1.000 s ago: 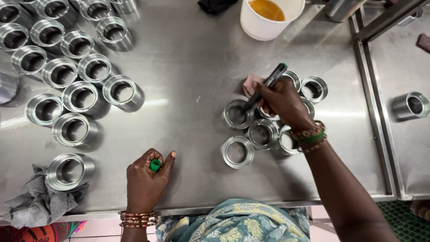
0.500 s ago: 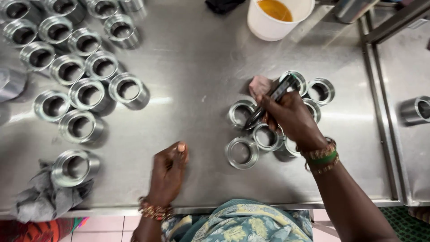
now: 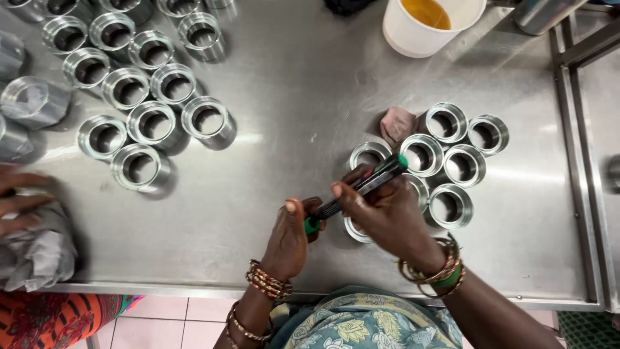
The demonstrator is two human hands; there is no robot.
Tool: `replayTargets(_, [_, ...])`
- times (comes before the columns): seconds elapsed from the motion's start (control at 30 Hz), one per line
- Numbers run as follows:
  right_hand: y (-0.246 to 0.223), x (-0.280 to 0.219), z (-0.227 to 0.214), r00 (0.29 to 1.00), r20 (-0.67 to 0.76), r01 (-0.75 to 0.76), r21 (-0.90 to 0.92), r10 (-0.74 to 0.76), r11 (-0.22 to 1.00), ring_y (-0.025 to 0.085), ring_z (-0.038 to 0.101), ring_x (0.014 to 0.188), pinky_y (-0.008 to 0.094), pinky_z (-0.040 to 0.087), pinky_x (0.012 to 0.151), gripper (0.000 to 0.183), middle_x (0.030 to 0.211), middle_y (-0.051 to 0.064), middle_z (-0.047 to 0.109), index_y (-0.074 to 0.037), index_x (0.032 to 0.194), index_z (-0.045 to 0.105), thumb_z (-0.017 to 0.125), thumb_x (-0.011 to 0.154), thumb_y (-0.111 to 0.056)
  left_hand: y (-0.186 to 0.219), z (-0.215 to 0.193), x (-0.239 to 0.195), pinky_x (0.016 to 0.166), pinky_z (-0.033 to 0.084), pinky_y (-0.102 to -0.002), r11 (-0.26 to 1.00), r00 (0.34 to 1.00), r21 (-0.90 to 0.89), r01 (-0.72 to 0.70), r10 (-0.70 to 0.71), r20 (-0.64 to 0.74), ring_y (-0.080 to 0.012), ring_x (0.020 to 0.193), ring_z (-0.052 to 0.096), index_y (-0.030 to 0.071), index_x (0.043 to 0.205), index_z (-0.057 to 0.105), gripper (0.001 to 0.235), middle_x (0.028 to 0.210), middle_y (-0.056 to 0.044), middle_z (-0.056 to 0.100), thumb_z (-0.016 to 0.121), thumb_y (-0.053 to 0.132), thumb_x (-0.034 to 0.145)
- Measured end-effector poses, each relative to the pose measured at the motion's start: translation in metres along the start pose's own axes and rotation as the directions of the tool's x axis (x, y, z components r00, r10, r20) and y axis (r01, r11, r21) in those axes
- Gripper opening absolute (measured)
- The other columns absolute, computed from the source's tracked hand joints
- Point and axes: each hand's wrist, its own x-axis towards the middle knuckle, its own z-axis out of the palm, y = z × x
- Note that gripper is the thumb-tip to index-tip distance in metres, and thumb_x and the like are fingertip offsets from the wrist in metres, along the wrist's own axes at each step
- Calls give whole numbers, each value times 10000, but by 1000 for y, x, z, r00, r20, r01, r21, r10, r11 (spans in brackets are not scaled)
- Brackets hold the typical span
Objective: Cleaning metal cylinders with a cloth, marking them with a pen, and packing them into plastic bags on a fabrication floor.
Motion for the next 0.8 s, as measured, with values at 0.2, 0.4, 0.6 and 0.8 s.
replayTargets(0.2, [-18,-14,16,990,-23,138,175,-136,975,10,625,559,214,472,423,197,683,-10,712,-36,932,677,703,973,-226,2,-4,5,584,471,-349,992,994,82,99,-95,-54,-165,640,518,6,1104,637,978,799,-99,577,103,800,901])
replayTargets(0.4, [8,17,2,992,106,-67,-56,72,996,77,468,405,248,358,354,390,564,-23,588,-71,784,653,583,997,-390,-70,13,19,988,495,-458,970,970,62,-236,238,-43,-262,1326,365,-78,1524,-42,918,1546,-261,217,149,687,1053])
replayTargets(0.6, [52,63,-80,746,-18,577,-480,-665,661,177,638,796,319,500,665,631,926,118,633,2,1096,590,329,1151,-569,48,23,25,912,603,-388,989,997,-150,11,0,78,-225,997,704,186,1633,117,1003,1202,-137,661,196,798,842])
replayTargets(0.8, [170,117,-241,843,-368,-435,-37,392,900,145,409,493,337,391,468,671,647,21,519,-76,800,583,442,1040,-687,-18,-52,10,916,538,-396,998,982,-65,4,-16,-190,-213,1054,658,123,1558,323,789,1216,-110,648,353,632,957])
